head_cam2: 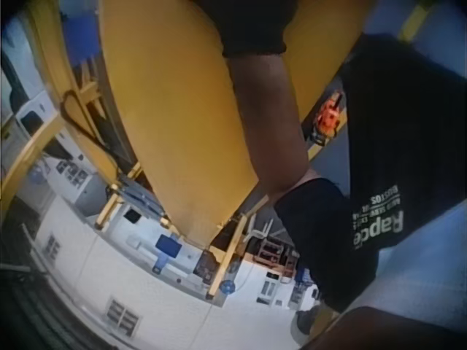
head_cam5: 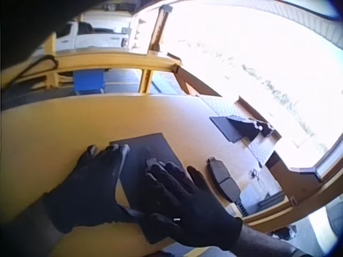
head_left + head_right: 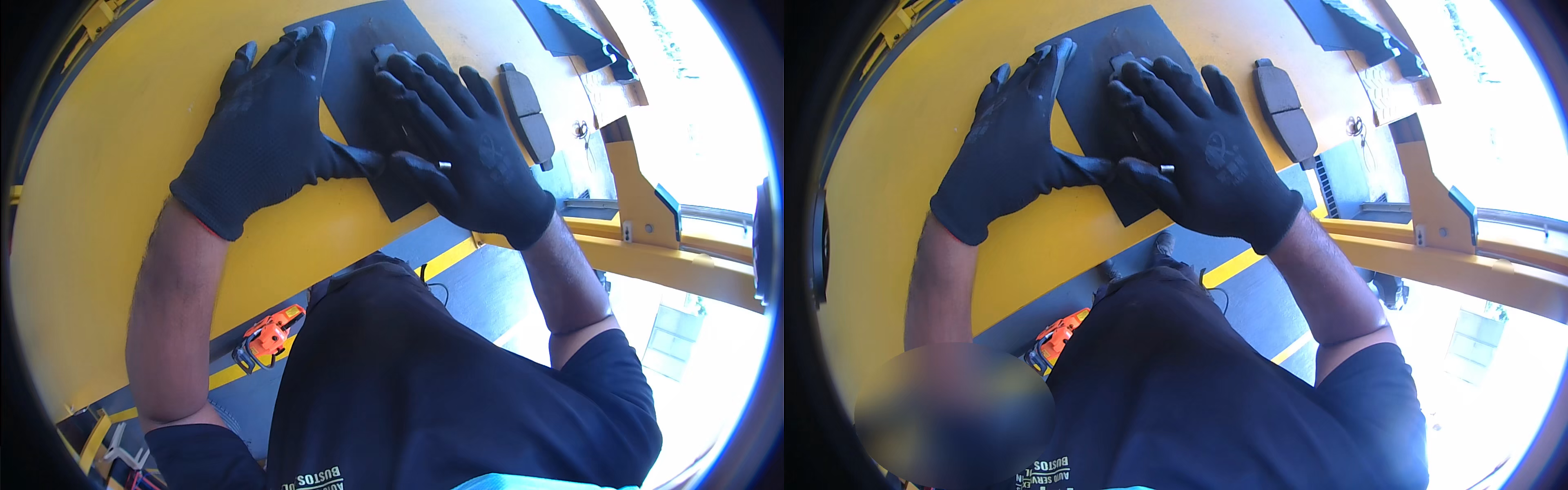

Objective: The person puts on a face mask and gloves, then sands brake pads on a yellow workbench using a sanding sheet. They flip and reposition the pads to sand multiple surfaces.

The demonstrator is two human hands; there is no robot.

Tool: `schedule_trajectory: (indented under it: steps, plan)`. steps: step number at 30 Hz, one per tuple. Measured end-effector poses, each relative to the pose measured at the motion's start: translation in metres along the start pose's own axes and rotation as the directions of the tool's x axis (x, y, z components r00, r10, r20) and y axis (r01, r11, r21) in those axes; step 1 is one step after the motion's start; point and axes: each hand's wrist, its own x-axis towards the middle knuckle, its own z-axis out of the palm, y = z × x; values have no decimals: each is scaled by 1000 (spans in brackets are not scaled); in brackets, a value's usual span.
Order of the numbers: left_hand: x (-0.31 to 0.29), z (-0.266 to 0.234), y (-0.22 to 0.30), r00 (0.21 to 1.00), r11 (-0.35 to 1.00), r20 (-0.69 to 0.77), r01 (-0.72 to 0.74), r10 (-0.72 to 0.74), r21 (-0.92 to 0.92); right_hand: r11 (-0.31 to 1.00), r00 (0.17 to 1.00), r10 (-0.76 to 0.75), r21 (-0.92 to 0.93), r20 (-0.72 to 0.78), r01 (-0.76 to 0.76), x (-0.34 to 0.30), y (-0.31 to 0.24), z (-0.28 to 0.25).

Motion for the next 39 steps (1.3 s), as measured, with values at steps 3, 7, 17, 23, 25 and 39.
schedule_trajectory:
  steps: [3, 7, 17, 23, 25, 39]
  plan:
    - [9, -5, 4, 1000, 1000, 16, -25, 25, -6, 994, 993, -100, -55, -62, 97, 23, 31, 14]
    - [11, -14, 5, 999, 998, 45, -26, 28, -54, 994, 986, -103, -46, -132, 98, 48, 30, 20]
    - [13, -18, 8, 998, 998, 55, -34, 37, -43, 986, 982, -162, -66, -99, 156, 53, 32, 19]
    - [0, 2, 1, 995, 999, -87, -37, 37, 5, 996, 996, -91, 18, -18, 91, 8, 7, -3]
    - [6, -6, 9, 1000, 1000, -24, 11, -11, 10, 995, 995, -98, 11, 22, 97, 14, 16, -8]
    - [1, -7, 7, 998, 999, -56, -31, 29, -37, 995, 993, -65, 75, 95, 58, 47, 28, 6]
